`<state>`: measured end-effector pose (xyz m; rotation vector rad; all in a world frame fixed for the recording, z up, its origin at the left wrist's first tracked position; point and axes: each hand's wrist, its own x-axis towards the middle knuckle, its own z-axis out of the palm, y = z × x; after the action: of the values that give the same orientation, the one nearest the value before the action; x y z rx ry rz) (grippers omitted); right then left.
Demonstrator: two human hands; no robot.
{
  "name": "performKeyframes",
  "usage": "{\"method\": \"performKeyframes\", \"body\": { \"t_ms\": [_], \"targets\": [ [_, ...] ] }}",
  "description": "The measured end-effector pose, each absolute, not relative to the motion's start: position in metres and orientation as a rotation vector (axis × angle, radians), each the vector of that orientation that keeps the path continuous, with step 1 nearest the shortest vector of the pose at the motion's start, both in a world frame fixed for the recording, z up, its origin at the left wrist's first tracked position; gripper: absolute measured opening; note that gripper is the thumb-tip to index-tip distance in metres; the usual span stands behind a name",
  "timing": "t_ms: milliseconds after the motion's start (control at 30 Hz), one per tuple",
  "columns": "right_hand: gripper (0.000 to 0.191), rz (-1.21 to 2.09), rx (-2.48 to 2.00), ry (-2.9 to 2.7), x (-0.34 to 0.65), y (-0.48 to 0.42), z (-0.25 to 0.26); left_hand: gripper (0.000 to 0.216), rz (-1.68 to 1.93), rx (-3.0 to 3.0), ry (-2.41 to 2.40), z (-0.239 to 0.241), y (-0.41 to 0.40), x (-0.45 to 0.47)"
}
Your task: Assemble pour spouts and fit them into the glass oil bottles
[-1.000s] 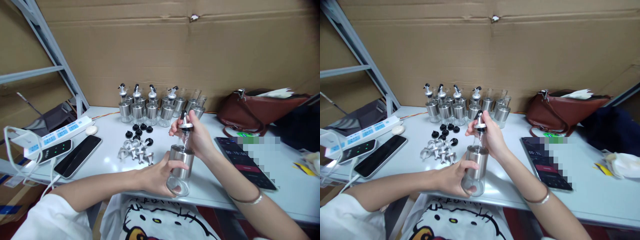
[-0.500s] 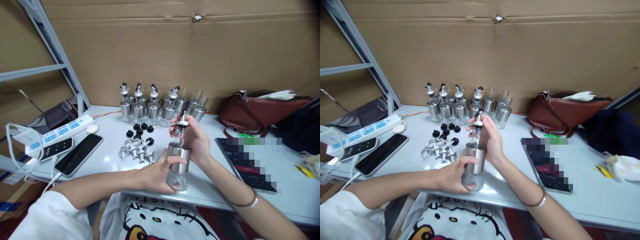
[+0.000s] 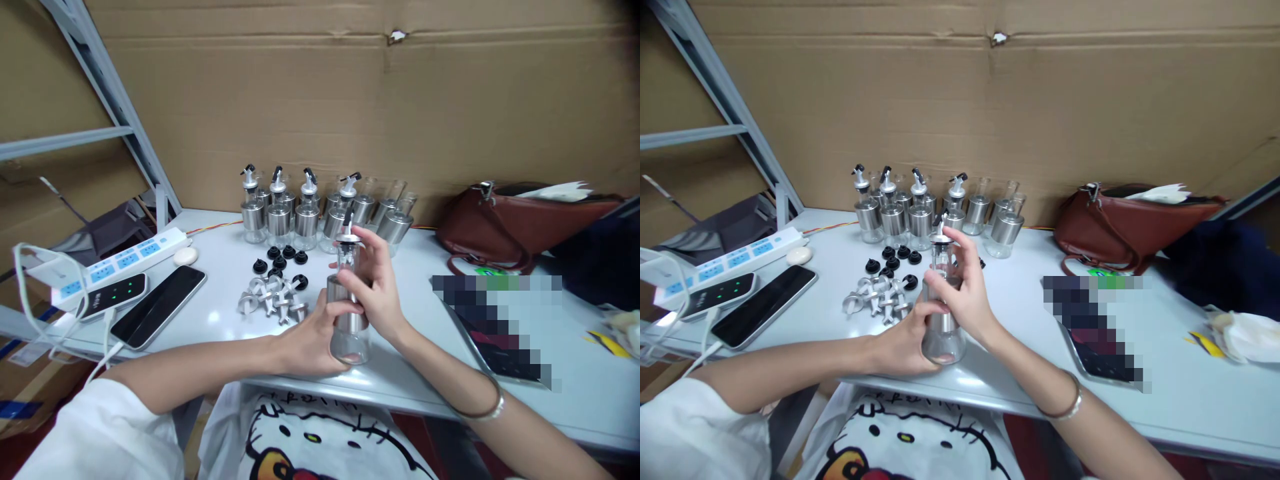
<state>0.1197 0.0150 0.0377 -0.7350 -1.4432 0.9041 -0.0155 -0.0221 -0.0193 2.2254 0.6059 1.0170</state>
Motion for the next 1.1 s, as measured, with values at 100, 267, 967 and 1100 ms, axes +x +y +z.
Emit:
{"method": "performKeyframes", "body": {
  "t_ms": [100,267,967,1100],
  "targets": [
    [0.054,0.905,-0.728,-1.478,0.119,0.015,0.037,0.071,0.963,2.214,0.644,-0.019,-0.022,-0.016],
    [0.04,0.839,-0.78,-1.396,0.118,0.013,0.044,0.073,0.972,2.274,0.561,-0.021,-0.022,-0.015],
    [0.027,0.987,-0.867,-1.33,0.121,0.018,0.048,0.072,0.896,2.349,0.462,-0.014,-0.023,-0.017],
    [0.026,1.01,-0.888,-1.297,0.122,0.022,0.049,0.07,0.886,2.34,0.441,-0.013,-0.023,-0.016]
  ]
}}
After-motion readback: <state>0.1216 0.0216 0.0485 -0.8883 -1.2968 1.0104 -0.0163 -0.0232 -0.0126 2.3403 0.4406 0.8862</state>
